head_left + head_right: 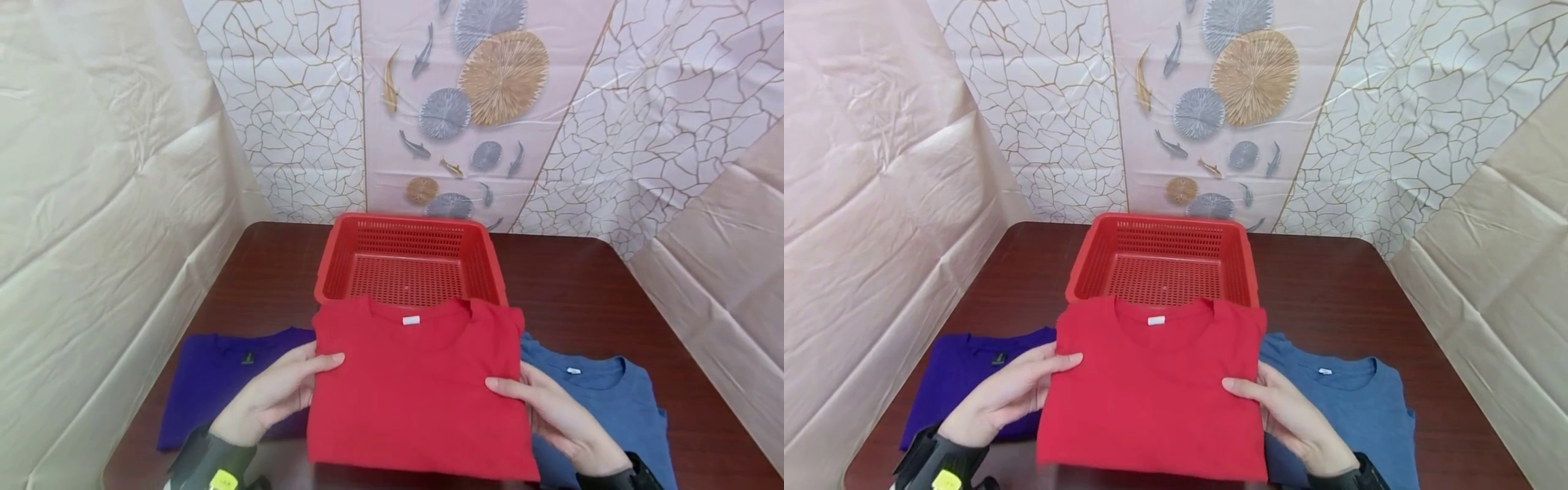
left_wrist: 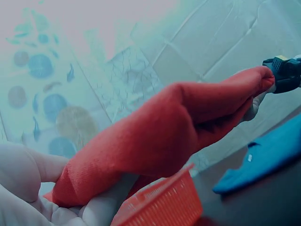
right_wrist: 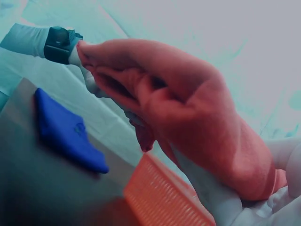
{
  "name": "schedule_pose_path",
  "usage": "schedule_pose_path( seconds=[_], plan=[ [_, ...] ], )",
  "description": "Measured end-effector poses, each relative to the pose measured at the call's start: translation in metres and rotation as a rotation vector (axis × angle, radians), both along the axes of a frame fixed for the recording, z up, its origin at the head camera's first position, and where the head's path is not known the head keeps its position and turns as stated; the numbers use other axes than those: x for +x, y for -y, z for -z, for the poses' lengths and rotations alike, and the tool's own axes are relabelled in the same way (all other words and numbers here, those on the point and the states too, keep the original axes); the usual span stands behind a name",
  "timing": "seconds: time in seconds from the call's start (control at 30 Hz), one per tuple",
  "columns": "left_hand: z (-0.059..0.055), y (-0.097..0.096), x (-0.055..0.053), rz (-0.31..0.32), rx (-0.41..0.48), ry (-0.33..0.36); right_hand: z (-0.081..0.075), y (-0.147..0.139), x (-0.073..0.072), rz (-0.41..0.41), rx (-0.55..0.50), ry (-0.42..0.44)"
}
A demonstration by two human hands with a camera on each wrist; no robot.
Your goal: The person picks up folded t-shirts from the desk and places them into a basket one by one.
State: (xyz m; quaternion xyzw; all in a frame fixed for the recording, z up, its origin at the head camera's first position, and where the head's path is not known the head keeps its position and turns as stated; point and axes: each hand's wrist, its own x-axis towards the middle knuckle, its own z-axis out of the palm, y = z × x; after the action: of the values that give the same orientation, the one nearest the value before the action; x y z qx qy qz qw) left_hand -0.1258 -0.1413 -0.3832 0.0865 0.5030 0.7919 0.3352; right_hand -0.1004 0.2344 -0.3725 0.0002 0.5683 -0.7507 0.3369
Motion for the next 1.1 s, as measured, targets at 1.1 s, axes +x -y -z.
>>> schedule_pose_path(
  seconds=[1.1],
  plan=[
    [-0.039, -0.025, -0.173, -0.198, -0.184, 0.131, -0.029, 0.001, -0.154, 0.221, 0.041, -0.016]
  ],
)
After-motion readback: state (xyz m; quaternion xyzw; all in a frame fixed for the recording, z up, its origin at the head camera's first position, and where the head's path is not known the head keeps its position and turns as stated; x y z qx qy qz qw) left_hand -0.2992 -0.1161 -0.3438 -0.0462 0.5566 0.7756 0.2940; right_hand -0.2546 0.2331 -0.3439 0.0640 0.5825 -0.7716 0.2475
